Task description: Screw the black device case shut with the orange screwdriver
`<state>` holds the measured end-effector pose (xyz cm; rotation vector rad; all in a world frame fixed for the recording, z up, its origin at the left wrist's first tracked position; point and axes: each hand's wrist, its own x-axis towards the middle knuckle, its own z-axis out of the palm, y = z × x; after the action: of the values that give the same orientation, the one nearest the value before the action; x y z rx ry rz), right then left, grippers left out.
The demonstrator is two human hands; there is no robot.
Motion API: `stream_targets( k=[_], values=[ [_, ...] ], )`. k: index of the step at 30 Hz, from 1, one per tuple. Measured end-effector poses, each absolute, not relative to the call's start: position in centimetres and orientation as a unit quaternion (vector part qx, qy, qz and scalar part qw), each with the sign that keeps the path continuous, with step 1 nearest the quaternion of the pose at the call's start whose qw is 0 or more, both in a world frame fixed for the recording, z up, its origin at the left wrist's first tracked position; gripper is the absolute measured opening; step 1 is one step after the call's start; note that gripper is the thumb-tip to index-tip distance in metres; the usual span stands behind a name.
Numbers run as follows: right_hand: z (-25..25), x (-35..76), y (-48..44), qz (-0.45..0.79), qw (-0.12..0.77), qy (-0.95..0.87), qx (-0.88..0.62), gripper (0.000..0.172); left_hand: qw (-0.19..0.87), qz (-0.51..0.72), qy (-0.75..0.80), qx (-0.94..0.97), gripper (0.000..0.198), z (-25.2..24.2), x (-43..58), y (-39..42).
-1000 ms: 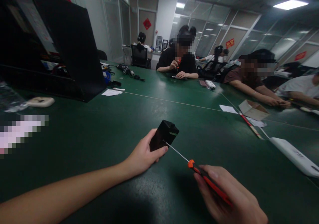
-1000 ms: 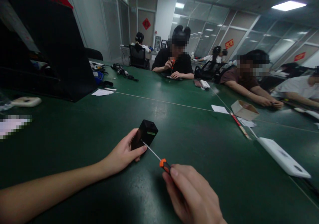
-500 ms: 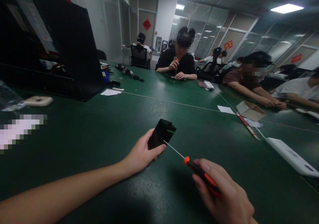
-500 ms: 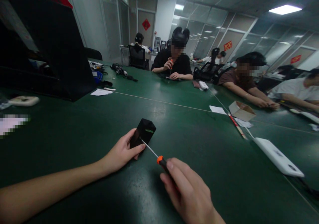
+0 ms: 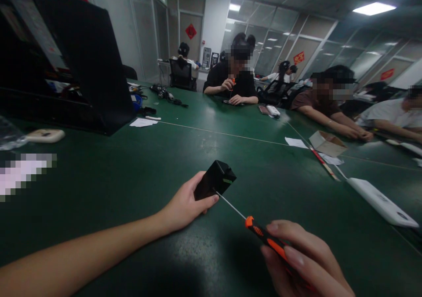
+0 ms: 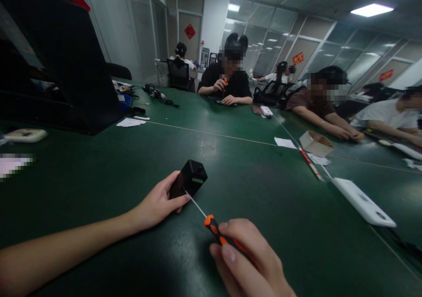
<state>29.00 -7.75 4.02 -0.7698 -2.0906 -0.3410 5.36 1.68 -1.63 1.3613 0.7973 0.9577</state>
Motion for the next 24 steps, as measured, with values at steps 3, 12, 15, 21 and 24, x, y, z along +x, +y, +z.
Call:
stream_targets(
  k=[3, 12, 15, 21, 24],
  values=[
    [3.6, 28.6, -8.1, -0.104, 0.469, -0.812, -0.333, 0.043, 0.605, 0.413, 0.337, 0.591, 0.044, -1.6, 5.3, 1.6],
    [4.1, 28.3, -7.0, -0.141, 0.447, -0.843, -0.265, 0.027, 0.592, 0.409, 0.339, 0.606, 0.037, -1.6, 5.4, 1.4],
    [4.1, 28.3, -6.7, -0.133, 0.42, -0.854, -0.275, 0.027, 0.583, 0.419, 0.348, 0.603, 0.033, -1.9, 5.4, 1.6],
    [3.3, 27.5, -6.4, -0.114, 0.411, -0.864, -0.267, 0.027, 0.581, 0.447, 0.336, 0.592, 0.031, -2.1, 5.4, 1.7],
    [3.2, 27.5, -6.3, -0.119, 0.401, -0.863, -0.283, 0.029, 0.597, 0.462, 0.321, 0.572, 0.032, -1.9, 5.4, 1.9]
  ],
)
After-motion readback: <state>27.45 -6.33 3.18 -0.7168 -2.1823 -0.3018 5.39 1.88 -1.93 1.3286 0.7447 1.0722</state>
